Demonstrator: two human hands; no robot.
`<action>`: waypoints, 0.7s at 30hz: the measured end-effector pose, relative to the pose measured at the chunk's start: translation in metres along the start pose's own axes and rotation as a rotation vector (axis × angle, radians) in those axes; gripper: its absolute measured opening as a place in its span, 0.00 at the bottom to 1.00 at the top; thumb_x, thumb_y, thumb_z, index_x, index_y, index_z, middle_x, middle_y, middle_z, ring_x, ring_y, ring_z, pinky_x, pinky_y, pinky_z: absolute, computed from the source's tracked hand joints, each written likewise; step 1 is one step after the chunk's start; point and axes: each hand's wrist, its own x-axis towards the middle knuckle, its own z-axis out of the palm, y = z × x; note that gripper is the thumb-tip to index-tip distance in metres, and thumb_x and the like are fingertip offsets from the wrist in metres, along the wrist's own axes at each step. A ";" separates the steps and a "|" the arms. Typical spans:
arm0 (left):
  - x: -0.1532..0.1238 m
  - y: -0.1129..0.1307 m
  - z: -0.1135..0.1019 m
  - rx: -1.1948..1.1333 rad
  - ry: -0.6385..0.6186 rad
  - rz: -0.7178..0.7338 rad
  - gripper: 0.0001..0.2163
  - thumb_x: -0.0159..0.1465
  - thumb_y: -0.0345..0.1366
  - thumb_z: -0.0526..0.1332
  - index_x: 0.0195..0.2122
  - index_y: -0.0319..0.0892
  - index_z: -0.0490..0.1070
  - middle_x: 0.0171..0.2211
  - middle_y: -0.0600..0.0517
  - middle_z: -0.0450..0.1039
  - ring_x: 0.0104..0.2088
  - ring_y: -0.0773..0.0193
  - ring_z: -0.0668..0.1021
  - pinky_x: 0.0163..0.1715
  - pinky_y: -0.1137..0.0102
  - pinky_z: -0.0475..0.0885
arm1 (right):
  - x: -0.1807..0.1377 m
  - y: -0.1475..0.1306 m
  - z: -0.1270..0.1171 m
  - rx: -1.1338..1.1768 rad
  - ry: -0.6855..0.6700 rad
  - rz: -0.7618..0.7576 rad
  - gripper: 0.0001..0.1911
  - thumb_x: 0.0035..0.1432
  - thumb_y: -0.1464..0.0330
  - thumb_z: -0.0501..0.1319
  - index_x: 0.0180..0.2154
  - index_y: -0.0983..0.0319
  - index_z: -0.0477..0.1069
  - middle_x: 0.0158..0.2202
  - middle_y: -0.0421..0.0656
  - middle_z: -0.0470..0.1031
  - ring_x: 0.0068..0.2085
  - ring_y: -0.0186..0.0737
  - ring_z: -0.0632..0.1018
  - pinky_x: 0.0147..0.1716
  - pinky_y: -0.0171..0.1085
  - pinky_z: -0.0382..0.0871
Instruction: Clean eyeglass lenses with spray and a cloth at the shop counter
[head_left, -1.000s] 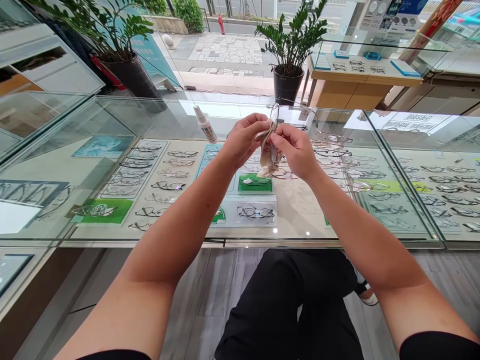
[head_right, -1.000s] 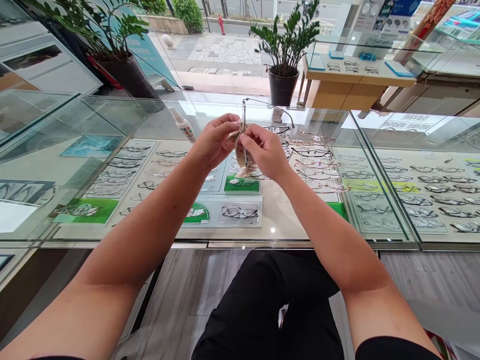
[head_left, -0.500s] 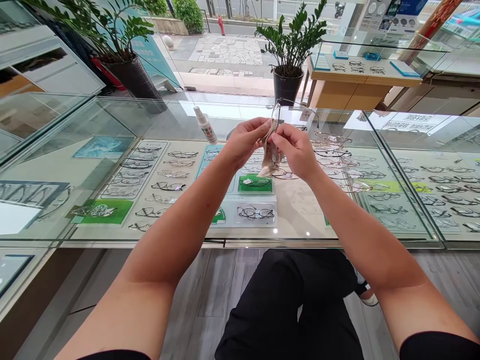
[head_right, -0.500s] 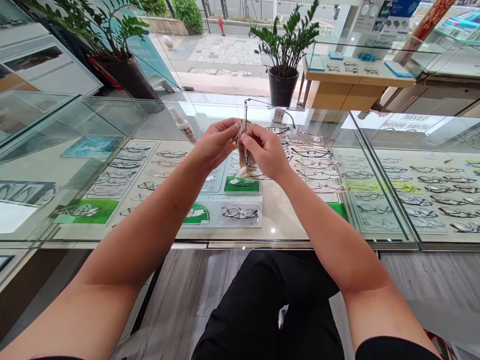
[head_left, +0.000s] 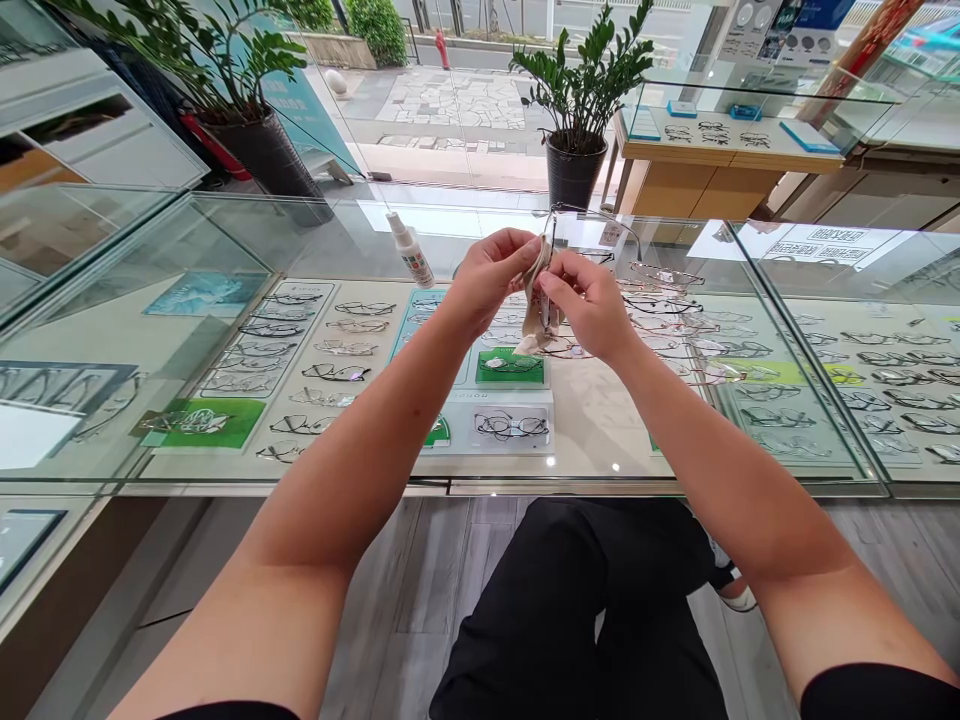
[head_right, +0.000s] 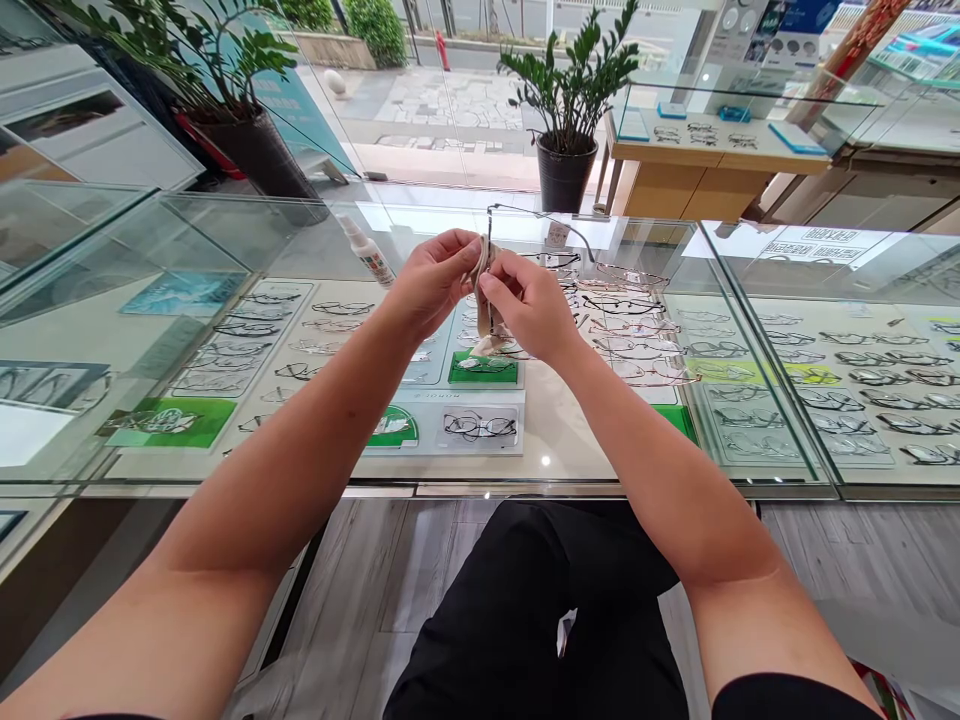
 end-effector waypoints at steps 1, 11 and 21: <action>0.000 -0.001 -0.001 0.001 -0.003 -0.006 0.13 0.66 0.44 0.76 0.36 0.45 0.75 0.30 0.53 0.73 0.31 0.66 0.76 0.36 0.68 0.74 | 0.000 0.000 0.000 -0.006 0.000 -0.005 0.16 0.70 0.62 0.64 0.30 0.57 0.65 0.25 0.36 0.63 0.29 0.36 0.63 0.32 0.41 0.61; -0.002 -0.002 -0.003 0.014 -0.054 -0.039 0.11 0.67 0.46 0.74 0.38 0.45 0.81 0.34 0.50 0.78 0.36 0.63 0.80 0.41 0.66 0.76 | -0.001 0.006 0.001 -0.113 0.001 0.004 0.14 0.71 0.66 0.64 0.31 0.57 0.65 0.26 0.37 0.67 0.30 0.37 0.65 0.33 0.42 0.60; -0.001 -0.004 -0.005 0.018 -0.111 -0.052 0.14 0.67 0.49 0.74 0.35 0.44 0.81 0.34 0.49 0.78 0.37 0.62 0.80 0.41 0.66 0.77 | -0.001 0.004 0.002 -0.145 0.000 0.010 0.13 0.69 0.66 0.65 0.31 0.56 0.65 0.27 0.37 0.68 0.30 0.37 0.66 0.34 0.43 0.59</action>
